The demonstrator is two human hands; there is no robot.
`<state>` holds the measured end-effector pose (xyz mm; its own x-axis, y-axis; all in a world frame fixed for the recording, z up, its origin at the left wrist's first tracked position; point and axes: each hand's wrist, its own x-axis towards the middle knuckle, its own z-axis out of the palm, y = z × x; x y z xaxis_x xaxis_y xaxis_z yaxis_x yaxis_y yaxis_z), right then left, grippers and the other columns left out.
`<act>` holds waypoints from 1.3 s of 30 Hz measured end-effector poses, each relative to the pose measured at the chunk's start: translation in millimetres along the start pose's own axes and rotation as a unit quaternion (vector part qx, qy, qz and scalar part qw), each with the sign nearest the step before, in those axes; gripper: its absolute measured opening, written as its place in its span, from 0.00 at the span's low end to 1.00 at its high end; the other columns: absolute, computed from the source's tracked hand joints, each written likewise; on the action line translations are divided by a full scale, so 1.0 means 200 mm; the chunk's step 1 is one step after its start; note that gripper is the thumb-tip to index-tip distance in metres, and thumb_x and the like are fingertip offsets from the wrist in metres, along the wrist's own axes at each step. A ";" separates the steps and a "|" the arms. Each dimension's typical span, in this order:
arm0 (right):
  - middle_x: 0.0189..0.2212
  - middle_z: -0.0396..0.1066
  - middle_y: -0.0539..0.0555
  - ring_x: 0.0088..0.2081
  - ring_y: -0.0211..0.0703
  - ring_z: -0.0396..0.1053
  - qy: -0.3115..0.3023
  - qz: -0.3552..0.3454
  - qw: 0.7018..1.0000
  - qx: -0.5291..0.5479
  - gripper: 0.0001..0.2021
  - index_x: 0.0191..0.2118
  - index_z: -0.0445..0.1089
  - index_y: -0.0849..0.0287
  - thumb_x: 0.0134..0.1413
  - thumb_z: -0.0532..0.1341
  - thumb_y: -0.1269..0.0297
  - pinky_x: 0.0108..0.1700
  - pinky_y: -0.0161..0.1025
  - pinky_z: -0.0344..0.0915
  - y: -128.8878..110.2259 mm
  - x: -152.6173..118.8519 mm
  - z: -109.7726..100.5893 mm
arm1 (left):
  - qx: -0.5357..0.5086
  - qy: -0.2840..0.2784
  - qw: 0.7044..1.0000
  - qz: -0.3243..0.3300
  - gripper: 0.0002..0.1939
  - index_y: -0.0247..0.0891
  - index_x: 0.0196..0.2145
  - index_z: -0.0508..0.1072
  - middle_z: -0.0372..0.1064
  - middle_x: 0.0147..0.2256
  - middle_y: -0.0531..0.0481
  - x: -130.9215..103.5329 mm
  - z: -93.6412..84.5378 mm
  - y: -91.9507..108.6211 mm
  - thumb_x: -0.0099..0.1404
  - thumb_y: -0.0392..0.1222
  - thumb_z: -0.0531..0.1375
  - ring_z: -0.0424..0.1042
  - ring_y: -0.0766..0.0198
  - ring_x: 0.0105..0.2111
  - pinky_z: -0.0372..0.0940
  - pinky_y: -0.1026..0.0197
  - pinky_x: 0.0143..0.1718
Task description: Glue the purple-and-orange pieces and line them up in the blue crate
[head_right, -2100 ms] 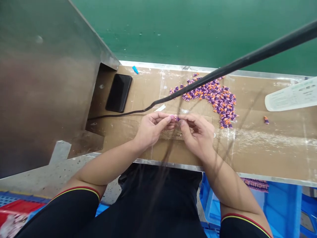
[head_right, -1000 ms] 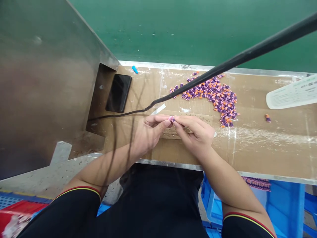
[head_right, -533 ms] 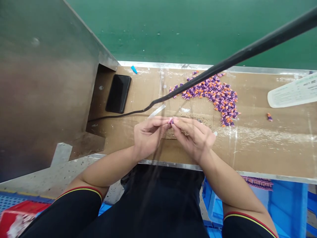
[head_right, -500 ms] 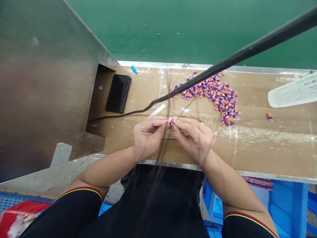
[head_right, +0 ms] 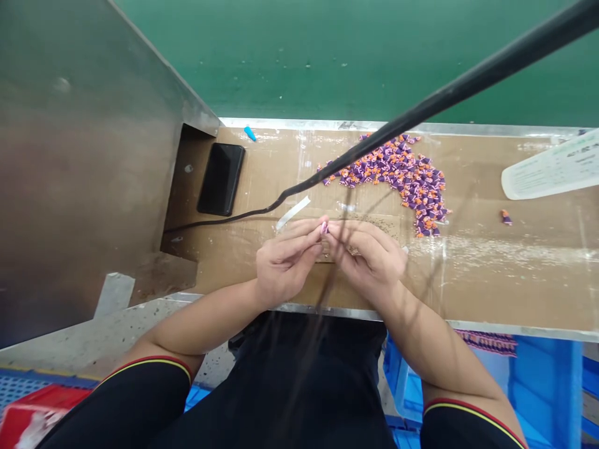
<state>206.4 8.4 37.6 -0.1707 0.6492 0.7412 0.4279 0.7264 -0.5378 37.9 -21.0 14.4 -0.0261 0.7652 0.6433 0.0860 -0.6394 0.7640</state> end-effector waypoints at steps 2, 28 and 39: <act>0.39 0.87 0.51 0.38 0.45 0.86 0.014 0.002 1.000 -0.001 0.10 0.47 0.81 0.51 0.64 0.73 0.72 0.41 0.39 0.84 0.00 0.00 0.01 | 0.002 -0.008 1.000 0.000 0.29 0.49 0.66 0.76 0.79 0.61 0.44 0.00 0.00 0.00 0.72 0.27 0.66 0.81 0.56 0.61 0.79 0.51 0.63; 0.35 0.81 0.48 0.39 0.40 0.82 0.270 0.277 0.921 -0.045 0.08 0.38 0.80 0.52 0.53 0.77 0.67 0.43 0.37 0.77 0.05 -0.43 -0.79 | -0.005 -0.058 0.998 -0.018 0.31 0.49 0.68 0.74 0.74 0.67 0.42 -0.02 -0.05 -0.07 0.70 0.33 0.70 0.79 0.54 0.61 0.81 0.62 0.45; 0.27 0.77 0.53 0.31 0.45 0.75 0.156 0.712 0.678 -0.096 0.27 0.32 0.75 0.56 0.30 0.76 0.40 0.34 0.40 0.71 -0.08 -1.47 -1.10 | 0.022 -0.007 0.999 -0.048 0.26 0.53 0.58 0.82 0.81 0.59 0.48 0.03 -0.03 -0.06 0.62 0.38 0.74 0.84 0.57 0.43 0.79 0.59 0.32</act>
<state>444.1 -244.0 -82.9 0.7209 0.5595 -0.4091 0.0742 -0.6491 -0.7571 29.8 -9.9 8.8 -0.0218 0.8243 0.5657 0.1277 -0.5589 0.8193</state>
